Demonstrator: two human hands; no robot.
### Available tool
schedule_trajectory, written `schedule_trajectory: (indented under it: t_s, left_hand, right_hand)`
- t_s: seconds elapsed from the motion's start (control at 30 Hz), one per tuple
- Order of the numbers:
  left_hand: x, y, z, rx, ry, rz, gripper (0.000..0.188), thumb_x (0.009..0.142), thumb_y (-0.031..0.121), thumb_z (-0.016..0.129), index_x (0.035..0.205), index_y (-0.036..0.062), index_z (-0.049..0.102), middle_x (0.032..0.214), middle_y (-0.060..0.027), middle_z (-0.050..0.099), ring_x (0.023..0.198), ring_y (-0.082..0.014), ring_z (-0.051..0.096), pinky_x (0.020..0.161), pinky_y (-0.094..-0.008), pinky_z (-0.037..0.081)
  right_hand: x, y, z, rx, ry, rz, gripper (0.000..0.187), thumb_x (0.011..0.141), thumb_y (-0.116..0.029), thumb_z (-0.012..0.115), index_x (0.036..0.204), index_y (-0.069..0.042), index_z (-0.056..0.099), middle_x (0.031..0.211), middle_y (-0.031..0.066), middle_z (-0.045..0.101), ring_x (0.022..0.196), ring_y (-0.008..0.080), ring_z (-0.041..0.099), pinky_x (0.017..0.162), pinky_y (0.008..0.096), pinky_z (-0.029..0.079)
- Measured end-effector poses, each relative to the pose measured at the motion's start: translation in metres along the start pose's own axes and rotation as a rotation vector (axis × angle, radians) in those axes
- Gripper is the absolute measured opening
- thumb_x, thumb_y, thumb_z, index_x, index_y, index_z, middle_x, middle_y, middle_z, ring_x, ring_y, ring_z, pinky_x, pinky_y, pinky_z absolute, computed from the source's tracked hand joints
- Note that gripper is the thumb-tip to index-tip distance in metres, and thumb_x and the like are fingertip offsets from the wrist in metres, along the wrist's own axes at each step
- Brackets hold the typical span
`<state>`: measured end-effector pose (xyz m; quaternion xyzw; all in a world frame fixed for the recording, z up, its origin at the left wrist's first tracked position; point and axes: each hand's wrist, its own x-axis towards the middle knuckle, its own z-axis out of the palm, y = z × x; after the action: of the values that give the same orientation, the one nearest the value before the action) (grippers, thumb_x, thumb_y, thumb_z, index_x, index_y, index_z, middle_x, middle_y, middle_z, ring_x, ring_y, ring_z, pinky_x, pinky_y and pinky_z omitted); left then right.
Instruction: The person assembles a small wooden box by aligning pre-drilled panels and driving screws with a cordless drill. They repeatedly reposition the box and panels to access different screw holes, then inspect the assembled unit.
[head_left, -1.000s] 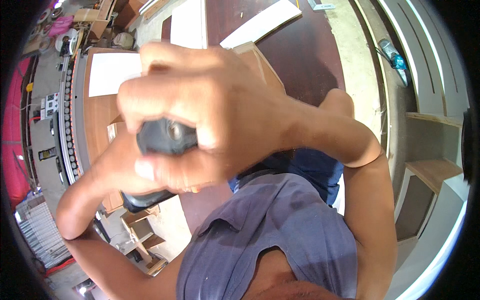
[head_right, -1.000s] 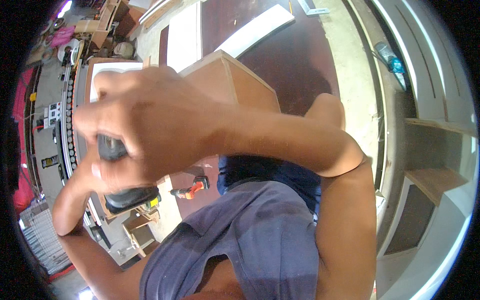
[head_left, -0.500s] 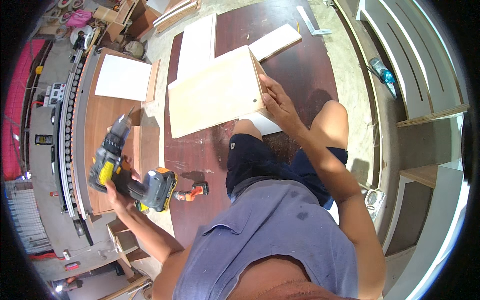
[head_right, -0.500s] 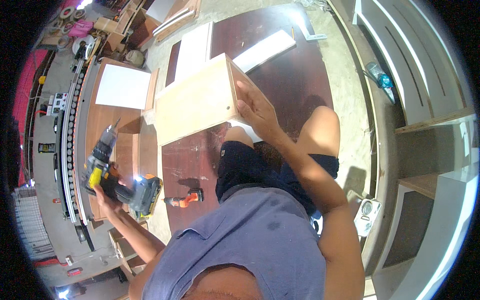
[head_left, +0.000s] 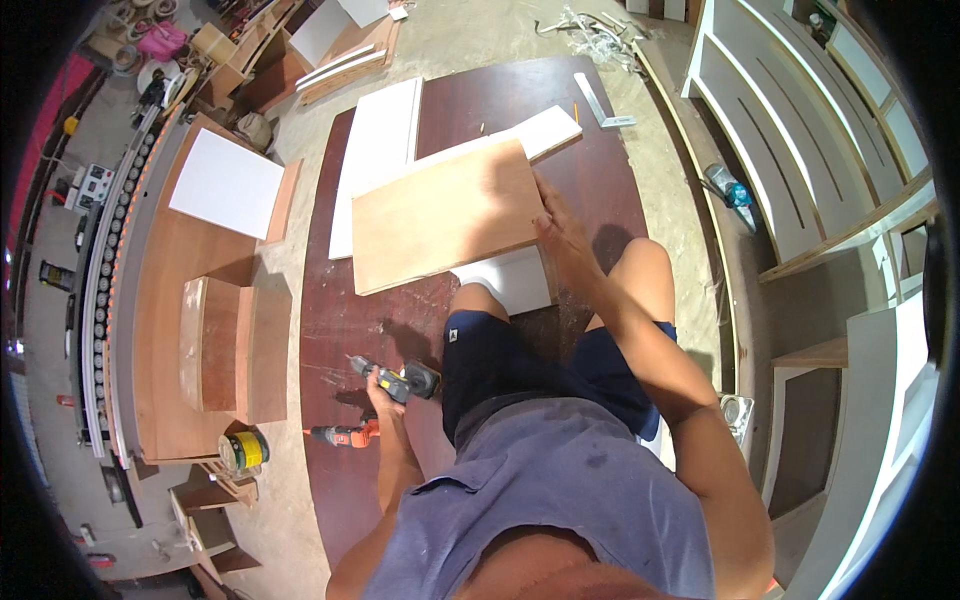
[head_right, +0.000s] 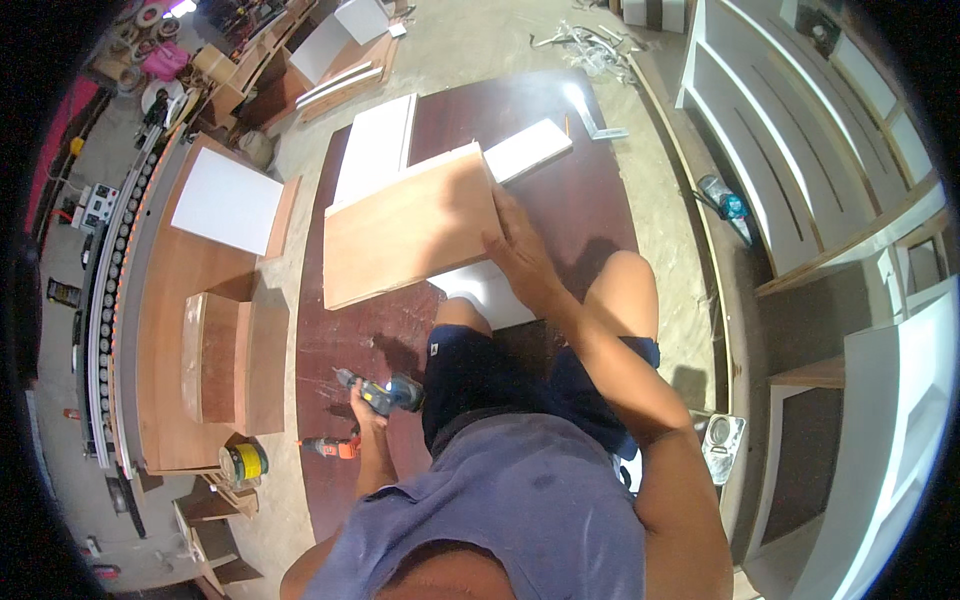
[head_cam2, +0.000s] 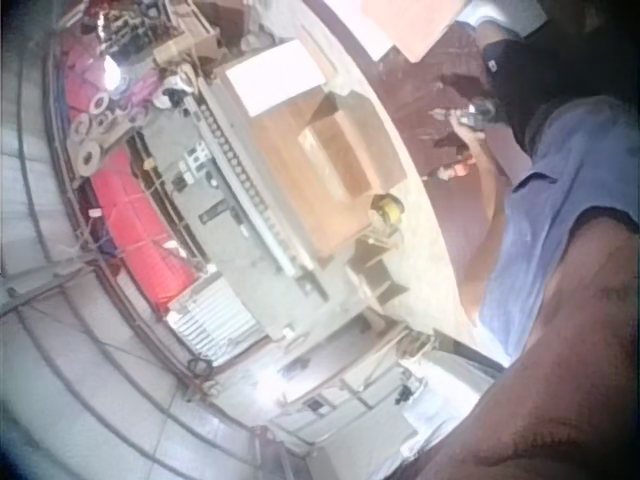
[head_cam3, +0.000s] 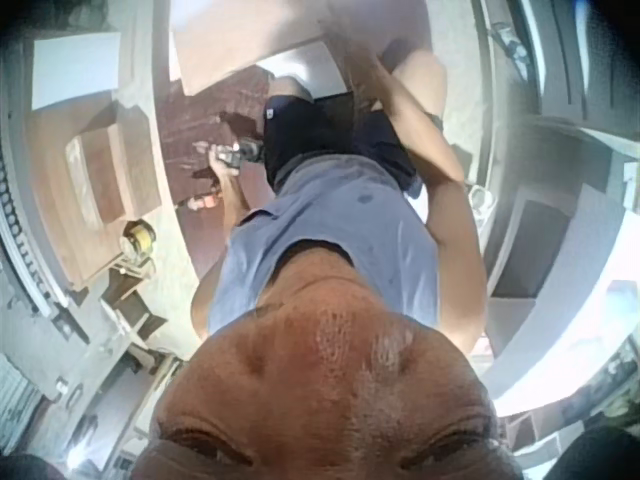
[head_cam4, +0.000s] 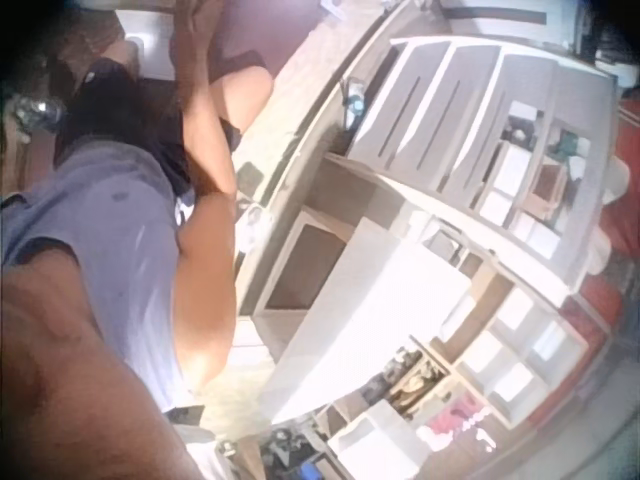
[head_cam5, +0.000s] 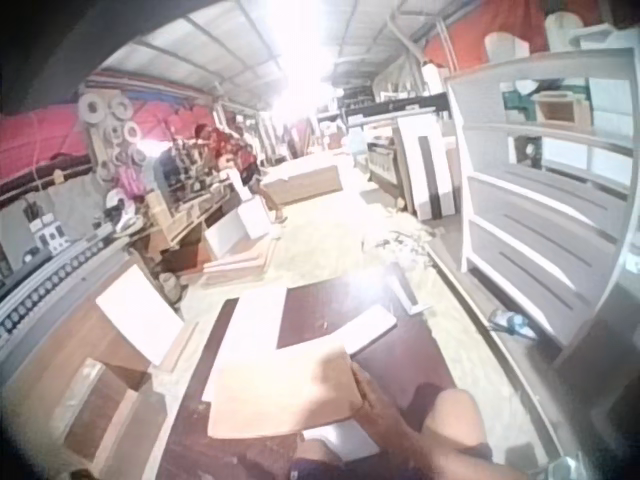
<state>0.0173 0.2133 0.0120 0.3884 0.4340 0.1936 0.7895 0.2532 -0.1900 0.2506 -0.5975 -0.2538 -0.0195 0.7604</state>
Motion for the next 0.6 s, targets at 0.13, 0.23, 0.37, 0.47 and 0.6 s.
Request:
schedule_trajectory:
  t_s: [0.13, 0.23, 0.37, 0.47, 0.6]
  left_hand:
    - [0.024, -0.039, -0.018, 0.048, -0.012, 0.011, 0.025, 0.083, 0.030, 0.066, 0.094, 0.0097, 0.060, 0.081, -0.0031, 0.062, 0.073, -0.0198, 0.064, 0.069, -0.0363, 0.053]
    - [0.040, -0.044, -0.044, 0.046, -0.074, 0.058, 0.025, 0.084, 0.029, 0.064, 0.095, 0.0067, 0.063, 0.084, -0.0057, 0.065, 0.076, -0.0200, 0.065, 0.071, -0.0359, 0.054]
    - [0.046, -0.030, -0.063, 0.118, -0.035, -0.009, 0.027, 0.084, 0.031, 0.065, 0.094, 0.0054, 0.065, 0.086, -0.0058, 0.066, 0.076, -0.0207, 0.065, 0.072, -0.0360, 0.054]
    - [0.056, -0.021, -0.055, 0.119, -0.058, -0.041, 0.032, 0.084, 0.029, 0.066, 0.101, 0.0026, 0.062, 0.092, -0.0103, 0.069, 0.082, -0.0232, 0.067, 0.076, -0.0369, 0.054]
    - [0.063, -0.017, -0.068, 0.570, 0.321, 0.319, 0.055, 0.081, 0.033, 0.072, 0.117, -0.0053, 0.059, 0.112, -0.0157, 0.065, 0.106, -0.0241, 0.062, 0.094, -0.0392, 0.048]
  right_hand:
    - [-0.007, 0.004, 0.010, -0.062, 0.058, 0.131, 0.072, 0.097, -0.028, 0.056, 0.152, 0.005, 0.023, 0.145, 0.0214, 0.040, 0.136, 0.0275, 0.038, 0.112, 0.0385, 0.031]
    - [-0.005, 0.014, 0.011, -0.062, 0.132, 0.093, 0.070, 0.093, -0.023, 0.062, 0.149, 0.004, 0.030, 0.139, 0.0200, 0.046, 0.129, 0.0257, 0.045, 0.107, 0.0373, 0.037]
    - [0.015, -0.011, -0.001, -0.134, 0.119, 0.293, 0.062, 0.083, -0.017, 0.068, 0.137, 0.002, 0.042, 0.128, 0.0191, 0.053, 0.118, 0.0228, 0.054, 0.098, 0.0353, 0.045]
    - [0.056, 0.002, -0.022, -0.239, 0.172, 0.264, 0.070, 0.084, -0.029, 0.072, 0.139, 0.003, 0.043, 0.115, 0.0199, 0.060, 0.105, 0.0239, 0.059, 0.091, 0.0346, 0.048]
    - [0.111, 0.003, -0.005, -0.646, -0.027, 0.170, 0.077, 0.085, -0.046, 0.068, 0.135, 0.009, 0.047, 0.133, 0.0331, 0.052, 0.123, 0.0380, 0.054, 0.103, 0.0434, 0.042]
